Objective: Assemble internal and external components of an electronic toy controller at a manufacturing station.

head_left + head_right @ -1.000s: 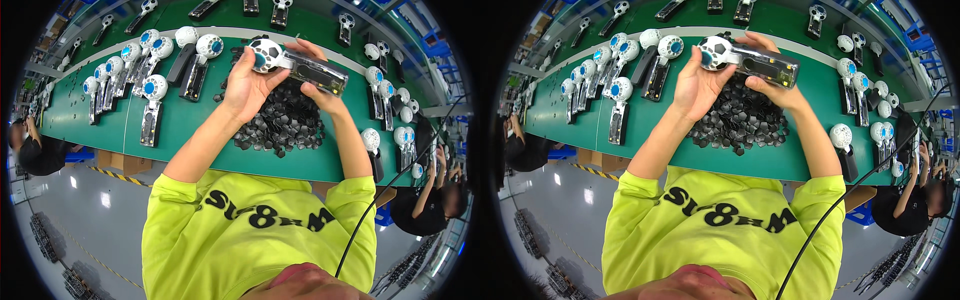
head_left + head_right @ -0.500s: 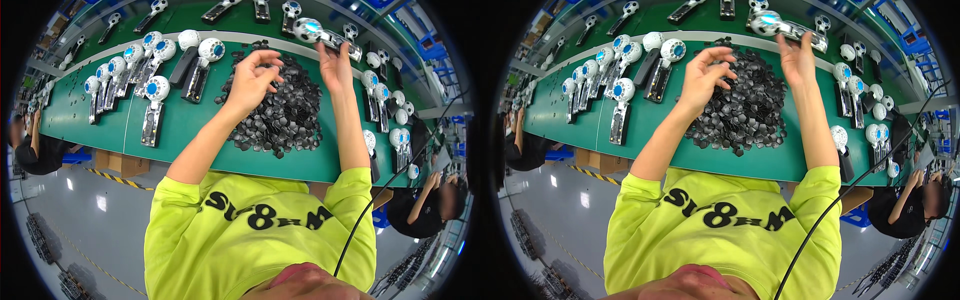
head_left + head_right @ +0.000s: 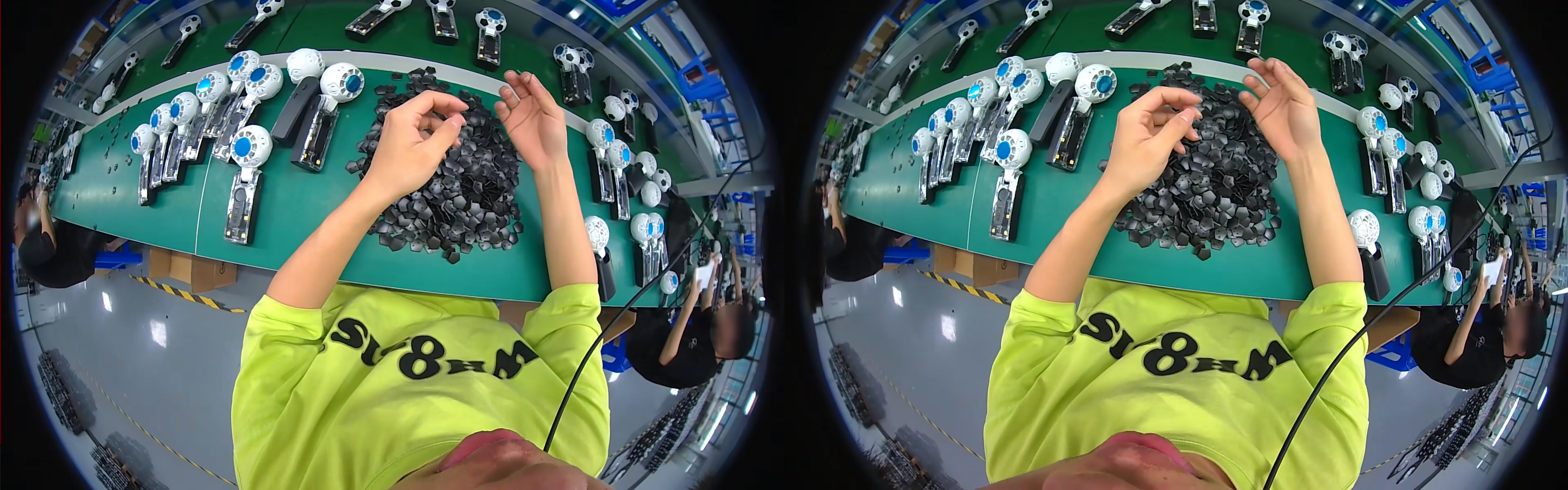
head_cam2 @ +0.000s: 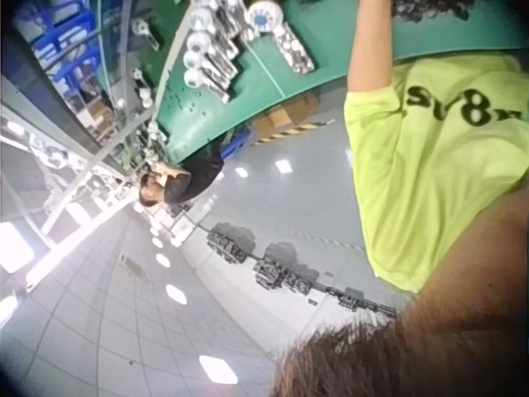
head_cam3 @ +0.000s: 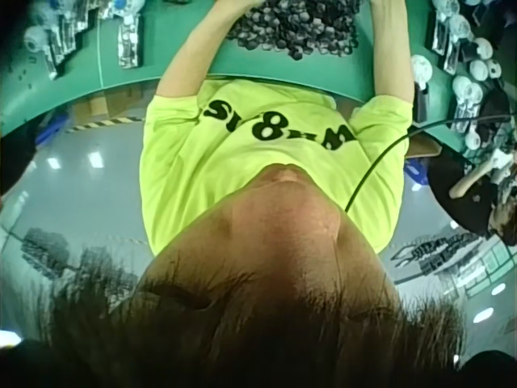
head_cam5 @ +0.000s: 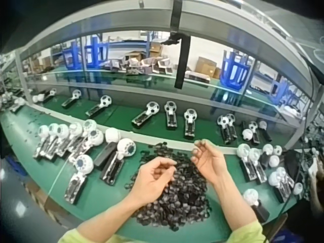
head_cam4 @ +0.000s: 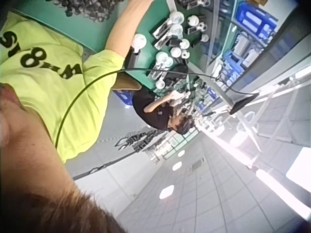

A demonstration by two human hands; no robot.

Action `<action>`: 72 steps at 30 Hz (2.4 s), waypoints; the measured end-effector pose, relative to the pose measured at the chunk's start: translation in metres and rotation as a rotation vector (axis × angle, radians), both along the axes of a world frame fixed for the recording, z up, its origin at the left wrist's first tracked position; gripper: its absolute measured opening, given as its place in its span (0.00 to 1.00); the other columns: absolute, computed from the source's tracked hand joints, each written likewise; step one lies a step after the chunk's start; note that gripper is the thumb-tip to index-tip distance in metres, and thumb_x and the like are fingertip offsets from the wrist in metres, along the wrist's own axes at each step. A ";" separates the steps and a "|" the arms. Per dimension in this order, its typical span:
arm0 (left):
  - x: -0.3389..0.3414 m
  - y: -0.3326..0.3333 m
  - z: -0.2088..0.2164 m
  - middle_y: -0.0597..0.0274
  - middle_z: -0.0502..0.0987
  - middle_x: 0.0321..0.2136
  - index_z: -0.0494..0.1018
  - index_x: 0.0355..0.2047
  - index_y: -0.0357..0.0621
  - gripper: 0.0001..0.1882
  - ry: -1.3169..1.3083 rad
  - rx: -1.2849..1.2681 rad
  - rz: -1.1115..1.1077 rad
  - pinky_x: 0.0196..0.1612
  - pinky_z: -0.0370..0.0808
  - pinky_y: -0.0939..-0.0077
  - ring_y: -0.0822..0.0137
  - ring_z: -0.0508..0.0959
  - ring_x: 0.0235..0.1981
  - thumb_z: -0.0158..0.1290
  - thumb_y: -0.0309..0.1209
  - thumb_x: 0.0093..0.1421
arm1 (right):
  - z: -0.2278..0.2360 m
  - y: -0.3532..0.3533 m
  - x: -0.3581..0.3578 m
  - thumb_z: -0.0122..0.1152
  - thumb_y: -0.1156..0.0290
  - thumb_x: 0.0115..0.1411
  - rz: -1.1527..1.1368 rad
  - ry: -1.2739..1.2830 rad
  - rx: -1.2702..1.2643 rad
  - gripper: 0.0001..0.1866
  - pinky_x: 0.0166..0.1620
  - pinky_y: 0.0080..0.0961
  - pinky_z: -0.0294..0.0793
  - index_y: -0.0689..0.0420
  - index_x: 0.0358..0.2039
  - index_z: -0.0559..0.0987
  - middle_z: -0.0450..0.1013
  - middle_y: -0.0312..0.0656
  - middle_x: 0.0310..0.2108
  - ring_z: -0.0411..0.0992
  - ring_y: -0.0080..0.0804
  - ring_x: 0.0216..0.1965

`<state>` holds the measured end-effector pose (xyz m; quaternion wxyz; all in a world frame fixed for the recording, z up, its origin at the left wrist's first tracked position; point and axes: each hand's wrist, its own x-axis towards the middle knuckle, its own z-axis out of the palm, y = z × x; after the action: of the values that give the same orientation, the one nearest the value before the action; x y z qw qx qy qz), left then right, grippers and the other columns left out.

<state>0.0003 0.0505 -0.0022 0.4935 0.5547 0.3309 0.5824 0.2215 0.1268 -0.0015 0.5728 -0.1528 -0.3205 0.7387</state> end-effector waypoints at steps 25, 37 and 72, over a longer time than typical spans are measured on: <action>-0.060 -0.071 -0.005 0.59 0.73 0.17 0.61 0.40 0.40 0.09 -0.251 0.358 0.004 0.15 0.69 0.80 0.68 0.71 0.13 0.43 0.34 0.73 | 0.030 -0.070 -0.012 0.54 0.71 0.65 -0.133 -0.399 0.108 0.07 0.33 0.23 0.69 0.60 0.38 0.76 0.71 0.39 0.27 0.68 0.26 0.26; -0.272 -0.218 -0.029 0.61 0.78 0.22 0.74 0.29 0.39 0.06 0.616 0.078 1.421 0.26 0.70 0.83 0.74 0.71 0.20 0.55 0.25 0.64 | -0.018 -0.217 0.105 0.51 0.75 0.66 -1.059 -1.166 0.160 0.10 0.31 0.17 0.69 0.62 0.46 0.76 0.72 0.39 0.26 0.68 0.23 0.25; -0.346 -0.212 -0.074 0.64 0.76 0.27 0.76 0.43 0.40 0.09 -0.082 -0.186 1.328 0.27 0.69 0.86 0.76 0.72 0.27 0.52 0.26 0.64 | 0.158 -0.362 0.139 0.50 0.84 0.53 0.015 0.557 1.282 0.10 0.25 0.41 0.82 0.71 0.18 0.77 0.73 0.59 0.15 0.72 0.51 0.13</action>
<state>-0.3459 -0.1614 -0.0757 0.0883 0.1660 0.6315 0.7522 0.3601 -0.2352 0.1568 0.6057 0.4129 -0.5354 0.4195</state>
